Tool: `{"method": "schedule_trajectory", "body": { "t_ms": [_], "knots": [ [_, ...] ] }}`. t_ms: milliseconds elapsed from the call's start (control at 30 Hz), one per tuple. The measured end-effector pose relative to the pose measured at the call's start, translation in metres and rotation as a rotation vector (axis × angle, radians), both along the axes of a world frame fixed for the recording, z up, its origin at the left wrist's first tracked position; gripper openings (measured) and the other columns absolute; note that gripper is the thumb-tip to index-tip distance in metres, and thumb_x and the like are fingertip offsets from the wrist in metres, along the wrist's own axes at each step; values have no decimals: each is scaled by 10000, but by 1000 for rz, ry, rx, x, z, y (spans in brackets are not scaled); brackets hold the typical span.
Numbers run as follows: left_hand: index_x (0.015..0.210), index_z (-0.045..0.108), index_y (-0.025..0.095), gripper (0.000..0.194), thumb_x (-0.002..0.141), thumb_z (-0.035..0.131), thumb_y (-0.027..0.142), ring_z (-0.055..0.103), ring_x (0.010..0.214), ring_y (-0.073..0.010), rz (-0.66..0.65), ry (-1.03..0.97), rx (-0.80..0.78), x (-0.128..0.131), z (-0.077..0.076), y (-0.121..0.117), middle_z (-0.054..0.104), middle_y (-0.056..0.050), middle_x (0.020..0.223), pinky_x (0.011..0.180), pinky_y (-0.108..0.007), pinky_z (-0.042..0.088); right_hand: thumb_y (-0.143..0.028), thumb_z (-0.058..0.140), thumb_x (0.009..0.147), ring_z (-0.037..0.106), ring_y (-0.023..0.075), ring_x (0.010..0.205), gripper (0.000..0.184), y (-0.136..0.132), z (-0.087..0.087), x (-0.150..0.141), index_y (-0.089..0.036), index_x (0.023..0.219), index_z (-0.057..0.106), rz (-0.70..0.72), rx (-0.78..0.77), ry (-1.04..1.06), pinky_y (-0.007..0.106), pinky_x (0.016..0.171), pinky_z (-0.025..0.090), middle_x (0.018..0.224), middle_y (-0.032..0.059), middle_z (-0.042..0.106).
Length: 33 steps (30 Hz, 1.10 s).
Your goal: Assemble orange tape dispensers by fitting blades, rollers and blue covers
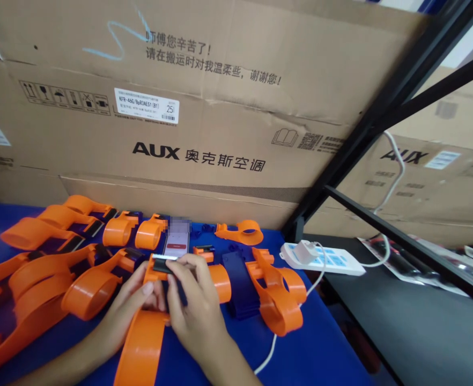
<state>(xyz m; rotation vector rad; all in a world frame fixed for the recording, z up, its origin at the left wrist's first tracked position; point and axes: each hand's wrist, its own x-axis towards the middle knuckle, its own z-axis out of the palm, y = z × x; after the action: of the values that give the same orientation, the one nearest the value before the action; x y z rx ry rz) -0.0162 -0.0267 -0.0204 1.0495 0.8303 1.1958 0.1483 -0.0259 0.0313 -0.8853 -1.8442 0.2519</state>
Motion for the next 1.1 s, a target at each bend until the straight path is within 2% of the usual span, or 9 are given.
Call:
{"method": "schedule_trajectory", "body": {
  "t_ms": [133, 267, 333, 433, 600, 767, 867, 967, 1100],
  "knots": [
    [1164, 632, 200, 382, 908, 696, 476, 660, 694, -183, -42, 16, -29, -1, 1, 2, 688, -27, 800, 667, -283, 521, -63, 545, 973, 668, 205, 1016, 314, 3, -2, 1, -220, 1222, 654, 59, 1, -15, 352, 868, 592, 1168, 111, 611],
    [1197, 631, 200, 454, 862, 747, 482, 688, 636, -177, -31, -91, -104, -1, 6, 2, 712, -27, 794, 624, -270, 525, -71, 557, 967, 678, 218, 1087, 323, 4, -3, 3, -222, 1231, 669, 68, -4, -13, 363, 918, 592, 1230, 120, 636],
    [1020, 681, 152, 449, 866, 705, 573, 673, 541, -181, -15, -116, -178, -2, 6, 3, 704, -48, 689, 547, -261, 494, -74, 558, 964, 676, 225, 1142, 355, 3, -4, 4, -233, 1265, 661, 96, -8, -12, 374, 956, 591, 1267, 118, 650],
    [668, 651, 129, 610, 887, 585, 695, 642, 473, -188, -43, -151, -283, -4, 5, 7, 658, -95, 539, 512, -276, 482, -76, 553, 965, 665, 229, 1207, 408, -1, -5, 2, -246, 1326, 637, 145, -17, -26, 393, 1004, 588, 1323, 113, 662],
    [631, 618, 169, 541, 846, 676, 663, 597, 431, -158, -25, -235, -372, -6, 11, 11, 627, -38, 506, 471, -264, 479, -132, 575, 970, 672, 247, 1215, 339, 1, 3, 7, -241, 1273, 679, 81, -15, 13, 432, 1033, 570, 1312, 105, 700],
    [668, 627, 161, 496, 840, 715, 618, 578, 419, -134, 79, -261, -421, -2, 22, 6, 621, -23, 519, 458, -242, 483, -311, 554, 1020, 736, 225, 1042, 248, 53, 41, 40, -212, 1198, 695, -183, -101, 86, 388, 930, 590, 1130, 89, 769],
    [638, 625, 143, 532, 852, 690, 626, 578, 398, -145, 37, -249, -464, -2, 26, 5, 604, -37, 486, 441, -247, 486, -334, 445, 1054, 725, 202, 1055, 344, 101, 56, 59, -188, 1274, 666, -290, -280, -303, 329, 910, 574, 1187, 94, 760],
    [684, 641, 144, 481, 861, 692, 588, 592, 386, -159, 16, -270, -468, -5, 26, 7, 624, -39, 501, 435, -254, 488, -258, 557, 980, 734, 226, 1026, 271, 138, 48, 63, -202, 1159, 752, -246, -369, -498, 325, 919, 552, 1111, 79, 792],
    [794, 680, 125, 439, 877, 672, 556, 621, 400, -179, -27, -291, -571, -9, 22, 14, 683, -72, 575, 421, -265, 494, -241, 714, 876, 726, 265, 1052, 160, 159, 19, 49, -260, 1000, 813, -184, -475, -725, 342, 952, 529, 1048, 43, 813]
  ]
}}
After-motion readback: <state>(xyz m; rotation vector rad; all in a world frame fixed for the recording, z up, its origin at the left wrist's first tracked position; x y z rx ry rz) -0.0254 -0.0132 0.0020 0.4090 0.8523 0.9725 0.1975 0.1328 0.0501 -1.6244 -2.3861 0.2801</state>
